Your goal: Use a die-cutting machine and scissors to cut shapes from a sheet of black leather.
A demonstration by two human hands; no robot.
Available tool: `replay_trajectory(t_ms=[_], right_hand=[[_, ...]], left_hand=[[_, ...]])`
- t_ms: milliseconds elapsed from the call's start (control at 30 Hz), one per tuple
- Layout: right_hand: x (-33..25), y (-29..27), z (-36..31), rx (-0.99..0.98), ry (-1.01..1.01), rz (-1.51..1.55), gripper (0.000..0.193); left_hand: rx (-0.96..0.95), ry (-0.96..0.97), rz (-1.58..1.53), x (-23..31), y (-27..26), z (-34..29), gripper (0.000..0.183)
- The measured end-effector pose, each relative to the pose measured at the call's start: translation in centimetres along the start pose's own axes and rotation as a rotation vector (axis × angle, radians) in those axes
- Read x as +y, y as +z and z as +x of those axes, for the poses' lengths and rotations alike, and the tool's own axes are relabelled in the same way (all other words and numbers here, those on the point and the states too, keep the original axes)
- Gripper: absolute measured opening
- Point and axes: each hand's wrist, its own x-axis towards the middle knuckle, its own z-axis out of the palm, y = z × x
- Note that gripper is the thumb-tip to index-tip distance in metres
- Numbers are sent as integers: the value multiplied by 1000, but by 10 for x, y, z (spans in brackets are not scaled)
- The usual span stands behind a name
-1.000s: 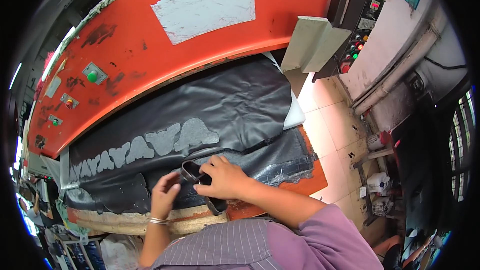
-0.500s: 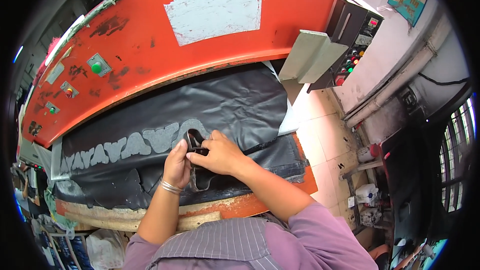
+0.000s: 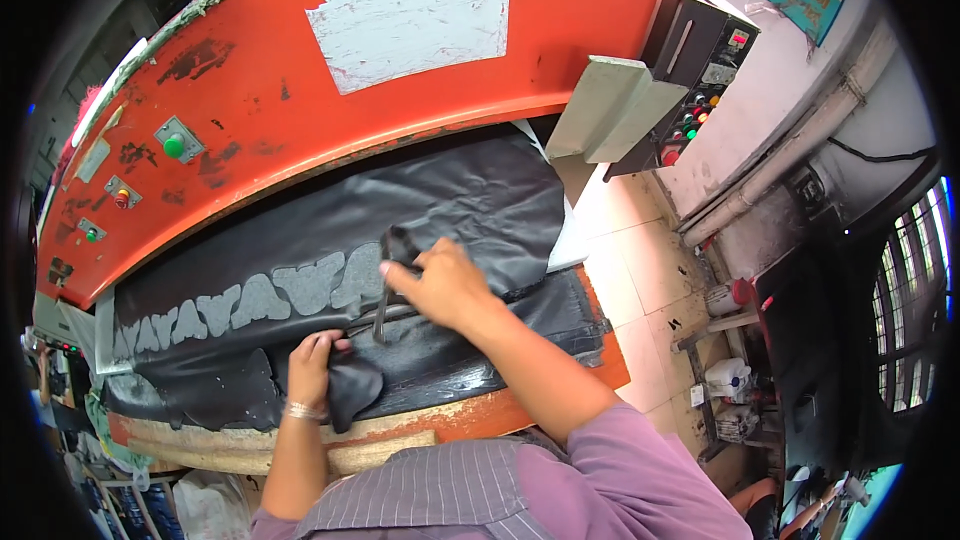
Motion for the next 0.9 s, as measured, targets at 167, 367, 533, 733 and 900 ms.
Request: replay_trajectory(t_ms=[167, 367, 533, 733, 900], right_hand=[[30, -21, 33, 165, 158, -279, 51], [46, -24, 34, 130, 264, -350, 51], [32, -31, 3, -35, 101, -421, 68], [78, -49, -5, 21, -278, -297, 103], [101, -53, 21, -13, -203, -340, 99]], left_hand=[[270, 354, 618, 47, -15, -18, 47], [20, 415, 311, 67, 54, 33, 48], [-90, 408, 471, 52, 100, 57, 62], [-51, 491, 514, 38, 113, 67, 67], [-25, 529, 526, 37, 118, 69, 69]])
